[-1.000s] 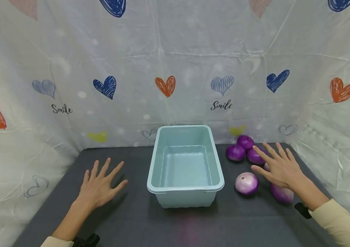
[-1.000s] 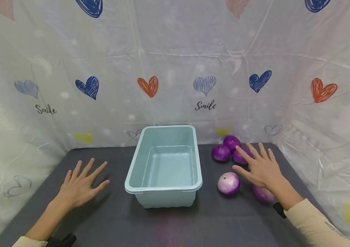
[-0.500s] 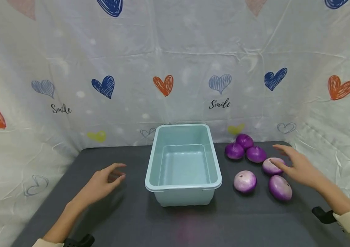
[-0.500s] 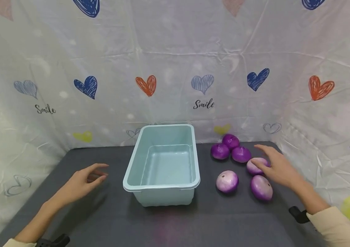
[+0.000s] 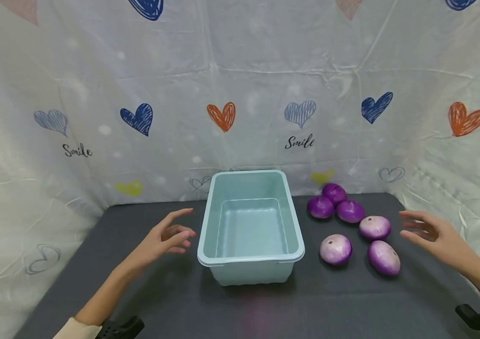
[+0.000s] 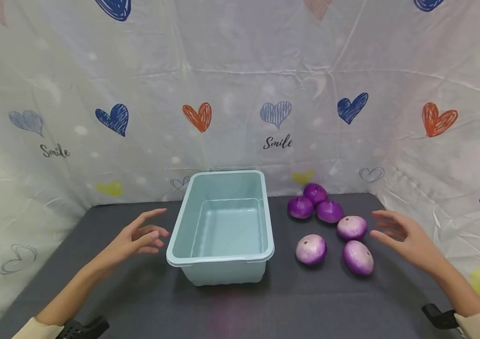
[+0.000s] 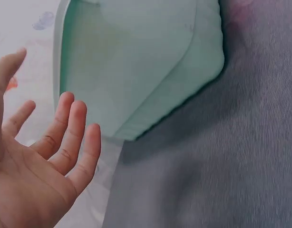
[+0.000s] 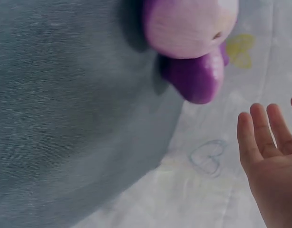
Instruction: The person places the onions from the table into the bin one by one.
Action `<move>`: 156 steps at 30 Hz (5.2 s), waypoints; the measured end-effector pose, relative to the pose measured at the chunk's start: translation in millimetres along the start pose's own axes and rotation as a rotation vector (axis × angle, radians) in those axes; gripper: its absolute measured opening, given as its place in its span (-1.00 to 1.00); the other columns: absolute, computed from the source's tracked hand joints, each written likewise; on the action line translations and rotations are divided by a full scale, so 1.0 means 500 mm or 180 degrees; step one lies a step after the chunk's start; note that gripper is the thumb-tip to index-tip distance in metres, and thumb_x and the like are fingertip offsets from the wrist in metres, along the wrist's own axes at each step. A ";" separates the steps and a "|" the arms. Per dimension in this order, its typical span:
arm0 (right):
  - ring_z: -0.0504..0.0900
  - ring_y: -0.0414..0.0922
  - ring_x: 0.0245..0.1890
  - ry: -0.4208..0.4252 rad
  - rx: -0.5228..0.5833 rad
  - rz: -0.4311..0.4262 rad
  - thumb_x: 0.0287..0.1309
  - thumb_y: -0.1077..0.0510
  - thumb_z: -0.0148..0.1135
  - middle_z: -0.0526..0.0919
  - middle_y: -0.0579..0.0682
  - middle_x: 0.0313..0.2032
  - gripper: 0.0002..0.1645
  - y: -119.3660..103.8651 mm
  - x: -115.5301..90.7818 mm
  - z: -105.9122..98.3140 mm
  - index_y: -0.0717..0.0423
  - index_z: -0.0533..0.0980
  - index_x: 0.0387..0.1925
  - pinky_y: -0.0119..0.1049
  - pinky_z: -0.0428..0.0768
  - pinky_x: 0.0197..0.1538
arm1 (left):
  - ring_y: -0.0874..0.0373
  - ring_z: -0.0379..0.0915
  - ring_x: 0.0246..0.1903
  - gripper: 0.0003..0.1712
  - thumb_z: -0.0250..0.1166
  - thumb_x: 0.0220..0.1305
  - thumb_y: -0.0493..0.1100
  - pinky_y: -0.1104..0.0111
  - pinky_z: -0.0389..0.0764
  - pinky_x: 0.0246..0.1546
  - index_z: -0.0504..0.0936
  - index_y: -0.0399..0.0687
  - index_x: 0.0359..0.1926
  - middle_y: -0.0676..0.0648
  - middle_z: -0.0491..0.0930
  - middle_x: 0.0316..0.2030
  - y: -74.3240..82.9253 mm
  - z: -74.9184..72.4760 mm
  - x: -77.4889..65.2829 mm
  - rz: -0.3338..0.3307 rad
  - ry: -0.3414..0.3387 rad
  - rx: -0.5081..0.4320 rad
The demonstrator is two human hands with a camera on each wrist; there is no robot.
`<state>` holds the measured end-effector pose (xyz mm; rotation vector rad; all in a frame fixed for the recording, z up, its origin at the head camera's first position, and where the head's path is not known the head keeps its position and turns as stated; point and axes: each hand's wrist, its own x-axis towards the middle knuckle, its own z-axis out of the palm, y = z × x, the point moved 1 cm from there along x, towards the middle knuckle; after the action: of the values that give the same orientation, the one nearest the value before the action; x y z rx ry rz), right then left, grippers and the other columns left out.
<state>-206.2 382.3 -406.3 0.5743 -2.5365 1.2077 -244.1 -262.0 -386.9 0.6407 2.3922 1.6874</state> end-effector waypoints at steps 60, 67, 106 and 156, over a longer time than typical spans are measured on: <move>0.48 -0.26 0.23 -0.0507 0.0893 -0.0116 0.14 0.59 0.30 0.46 -0.06 0.33 -0.20 -0.034 0.059 0.035 0.34 0.32 0.42 -0.42 0.52 0.08 | -0.13 0.46 -0.43 -0.36 0.33 0.39 -0.28 0.15 0.52 -0.34 0.40 -0.16 0.44 -0.32 0.51 -0.25 0.000 0.064 0.055 0.0584 -0.0046 0.0065; 0.52 -0.20 0.23 -0.0601 0.1103 -0.0170 0.16 0.56 0.31 0.46 -0.04 0.33 -0.20 -0.055 0.103 0.067 0.33 0.32 0.42 -0.41 0.49 0.13 | -0.12 0.44 -0.46 -0.37 0.31 0.40 -0.30 0.24 0.51 -0.36 0.40 -0.16 0.45 -0.33 0.50 -0.26 -0.007 0.065 0.051 0.0617 -0.0039 0.0083; 0.48 0.06 0.27 -0.0909 0.1313 -0.0503 0.15 0.31 0.47 0.44 0.02 0.35 -0.18 -0.203 0.314 0.213 0.10 0.38 0.44 -0.16 0.50 0.18 | 0.09 0.45 -0.47 -0.38 0.34 0.38 -0.26 0.15 0.57 -0.35 0.45 -0.11 0.43 -0.24 0.50 -0.27 -0.001 0.061 0.046 0.0497 0.0058 0.0177; 0.50 0.25 0.22 -0.0853 0.1136 -0.0202 0.34 0.29 0.33 0.50 0.22 0.25 -0.42 -0.107 0.247 0.178 0.28 0.42 0.34 -0.28 0.56 0.09 | 0.12 0.40 -0.50 -0.40 0.33 0.39 -0.28 0.14 0.54 -0.42 0.44 -0.17 0.42 -0.25 0.48 -0.35 -0.005 0.062 0.050 0.0629 0.0072 0.0244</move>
<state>-297.2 252.7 -374.9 0.9476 -2.4969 1.6740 -256.1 -225.6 -397.0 0.9018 2.4919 1.6893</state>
